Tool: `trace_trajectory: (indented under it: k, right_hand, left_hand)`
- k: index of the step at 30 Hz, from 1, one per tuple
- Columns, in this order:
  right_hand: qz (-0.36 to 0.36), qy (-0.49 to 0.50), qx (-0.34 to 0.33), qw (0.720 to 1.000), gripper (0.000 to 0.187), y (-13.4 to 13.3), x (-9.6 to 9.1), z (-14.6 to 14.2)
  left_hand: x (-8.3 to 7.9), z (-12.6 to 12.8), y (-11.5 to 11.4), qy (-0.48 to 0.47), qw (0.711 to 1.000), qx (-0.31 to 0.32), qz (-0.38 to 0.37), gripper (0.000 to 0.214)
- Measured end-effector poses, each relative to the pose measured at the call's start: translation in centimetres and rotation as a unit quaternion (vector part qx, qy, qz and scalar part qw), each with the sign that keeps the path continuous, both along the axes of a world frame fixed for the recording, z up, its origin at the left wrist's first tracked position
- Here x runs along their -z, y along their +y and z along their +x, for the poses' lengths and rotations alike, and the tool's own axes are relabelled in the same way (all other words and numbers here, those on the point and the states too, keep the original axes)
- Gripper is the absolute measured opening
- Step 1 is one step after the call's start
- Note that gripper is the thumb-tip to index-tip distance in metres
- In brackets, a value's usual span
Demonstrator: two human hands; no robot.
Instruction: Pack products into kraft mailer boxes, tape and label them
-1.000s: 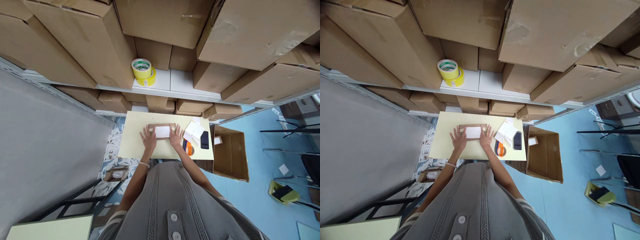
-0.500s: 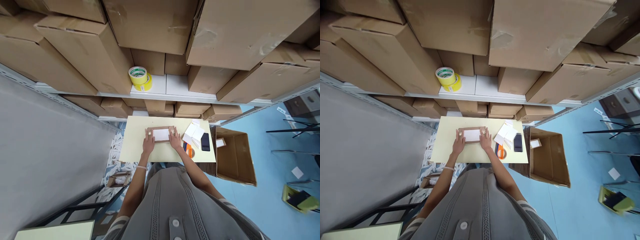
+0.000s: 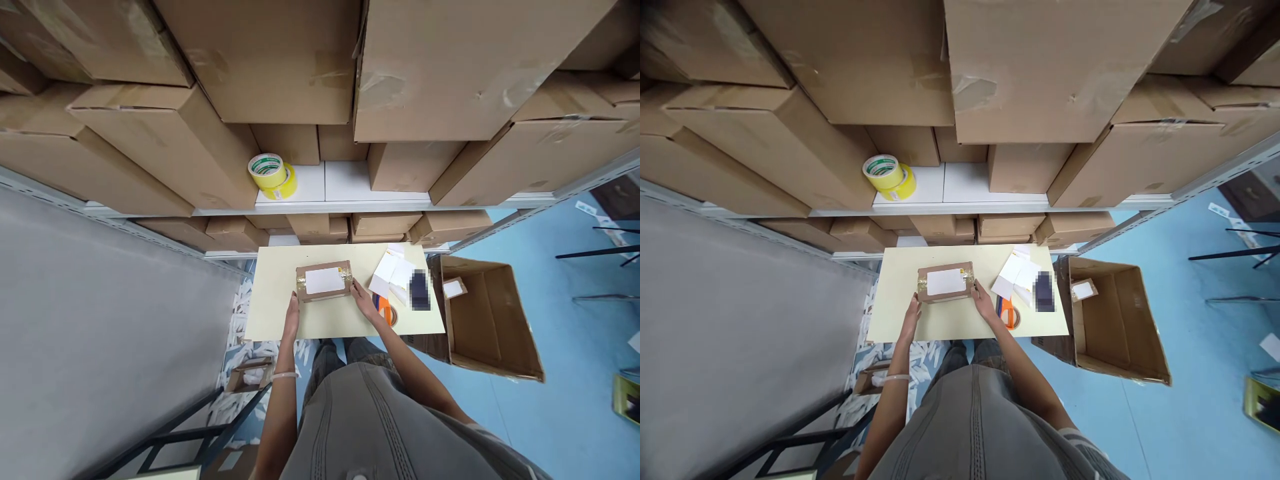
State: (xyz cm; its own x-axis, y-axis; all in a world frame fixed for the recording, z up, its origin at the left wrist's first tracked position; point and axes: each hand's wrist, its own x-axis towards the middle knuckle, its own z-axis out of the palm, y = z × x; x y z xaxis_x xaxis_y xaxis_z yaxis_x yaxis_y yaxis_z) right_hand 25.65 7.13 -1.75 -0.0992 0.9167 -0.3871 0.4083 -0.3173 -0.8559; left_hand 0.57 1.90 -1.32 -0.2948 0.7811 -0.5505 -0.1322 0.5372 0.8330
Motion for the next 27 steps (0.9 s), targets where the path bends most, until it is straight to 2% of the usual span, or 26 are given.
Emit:
trace_trajectory:
  k: [3, 6, 10, 15, 18, 21, 24, 27]
  right_hand:
    - [-0.001, -0.008, 0.000, 1.000, 0.073, 0.1, -1.0, -0.9]
    - [-0.002, -0.020, 0.013, 1.000, 0.064, -0.6, -1.7, -1.9]
    - [-0.009, -0.037, 0.039, 0.998, 0.058, -2.6, -2.4, -3.0]
    - [0.029, -0.043, 0.108, 0.993, 0.055, -5.5, -4.2, -2.4]
    - [0.048, -0.047, 0.149, 0.987, 0.054, -6.9, -6.3, -0.4]
    - [0.071, -0.059, 0.207, 0.974, 0.055, -7.8, -8.9, 2.7]
    - [0.092, -0.071, 0.272, 0.955, 0.057, -8.6, -11.4, 6.7]
    - [0.103, -0.094, 0.337, 0.931, 0.055, -9.7, -13.5, 11.7]
  left_hand:
    - [-0.6, 0.9, 0.6, 0.020, 1.000, 0.001, -0.023, 0.070]
    - [-1.1, 1.6, 0.7, 0.096, 0.995, 0.003, -0.005, 0.072]
    - [-1.9, 1.6, 0.3, 0.207, 0.977, 0.024, -0.037, 0.066]
    - [-3.9, 1.9, 0.7, 0.241, 0.964, 0.088, -0.066, 0.059]
    - [-6.1, 4.0, 1.3, 0.253, 0.961, 0.106, -0.036, 0.055]
    - [-8.7, 7.2, 1.7, 0.251, 0.960, 0.126, 0.003, 0.051]
    - [-11.0, 11.4, 2.0, 0.206, 0.962, 0.170, 0.056, 0.052]
    - [-12.3, 16.5, 1.8, 0.154, 0.956, 0.227, 0.102, 0.054]
